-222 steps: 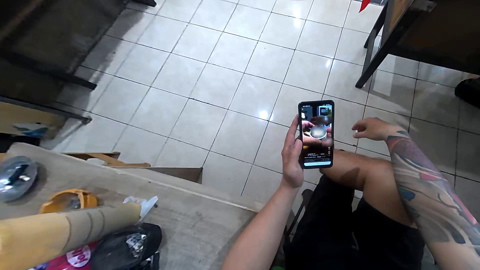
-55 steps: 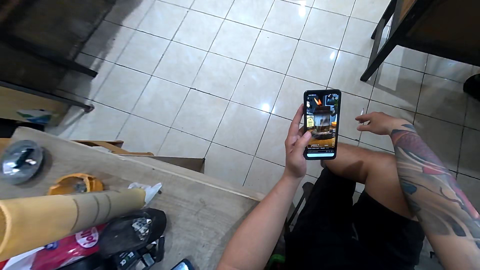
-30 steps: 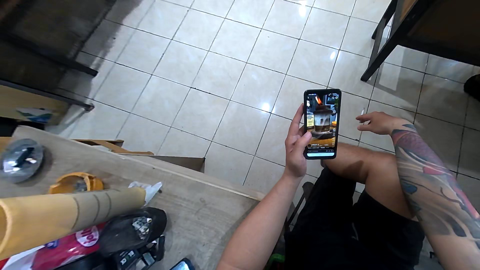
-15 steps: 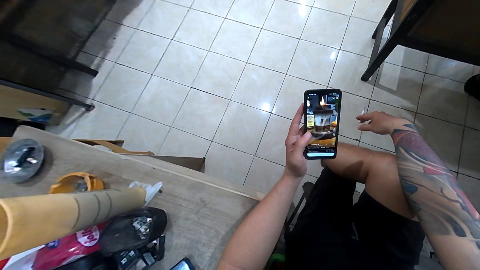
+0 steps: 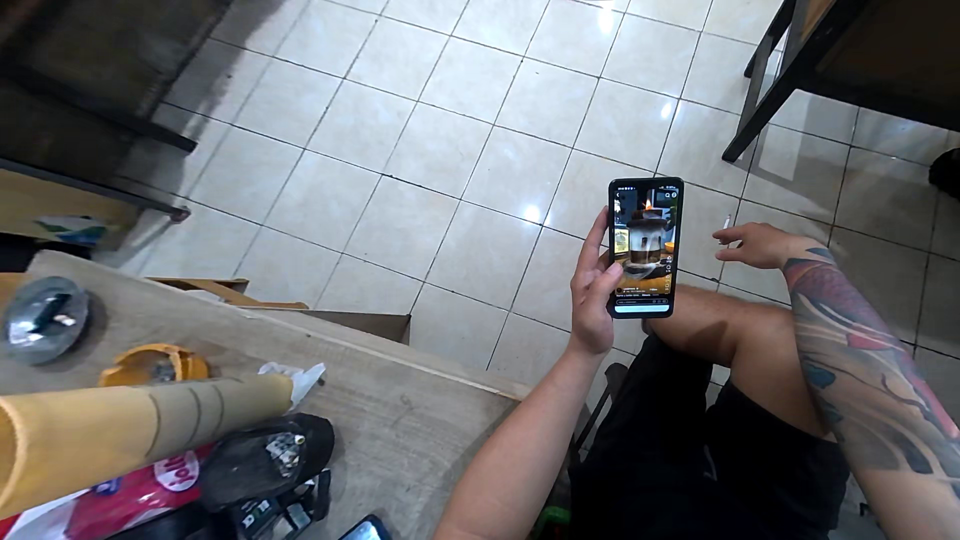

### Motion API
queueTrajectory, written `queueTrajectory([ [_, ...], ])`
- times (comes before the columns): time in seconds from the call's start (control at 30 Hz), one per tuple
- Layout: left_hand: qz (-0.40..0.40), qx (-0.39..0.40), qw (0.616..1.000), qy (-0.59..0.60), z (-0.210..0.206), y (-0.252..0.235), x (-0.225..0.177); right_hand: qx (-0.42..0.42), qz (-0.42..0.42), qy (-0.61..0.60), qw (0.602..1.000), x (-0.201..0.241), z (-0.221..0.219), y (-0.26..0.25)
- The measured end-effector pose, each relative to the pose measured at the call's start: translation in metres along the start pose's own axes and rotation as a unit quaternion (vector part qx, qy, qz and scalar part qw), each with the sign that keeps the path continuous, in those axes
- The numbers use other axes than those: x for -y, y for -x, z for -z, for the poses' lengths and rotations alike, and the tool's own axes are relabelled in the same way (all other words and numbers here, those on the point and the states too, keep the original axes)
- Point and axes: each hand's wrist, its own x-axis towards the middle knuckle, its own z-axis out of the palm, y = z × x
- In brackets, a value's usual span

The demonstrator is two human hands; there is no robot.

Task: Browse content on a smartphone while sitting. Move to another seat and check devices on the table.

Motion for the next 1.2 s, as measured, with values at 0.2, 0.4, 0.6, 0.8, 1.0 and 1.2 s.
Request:
queueTrajectory([
  [0.2, -0.003, 0.001, 1.0, -0.003, 0.0, -0.0001, 0.0001, -0.003, -0.003, -0.005, 1.0, 0.0006, 0.0001, 0.0015],
  [0.4, 0.005, 0.0, 1.0, 0.0, -0.0001, 0.0, -0.0007, 0.002, -0.005, 0.002, 1.0, 0.002, 0.0014, 0.0018],
  [0.6, 0.004, 0.0, 1.0, 0.002, -0.0001, 0.0005, -0.0003, 0.004, -0.009, 0.005, 1.0, 0.0023, 0.0012, 0.002],
  [0.8, 0.001, 0.004, 1.0, 0.0, 0.0003, 0.0003, -0.0002, 0.001, -0.008, 0.0, 1.0, 0.0023, 0.0011, 0.0022],
  [1.0, -0.003, 0.002, 1.0, -0.005, 0.0003, 0.0004, 0.0001, -0.004, -0.009, -0.006, 1.0, 0.0005, -0.0007, 0.0006],
  [1.2, -0.001, 0.001, 1.0, -0.001, -0.0001, 0.0002, -0.0006, -0.004, -0.008, -0.008, 1.0, -0.0004, -0.0007, 0.0004],
])
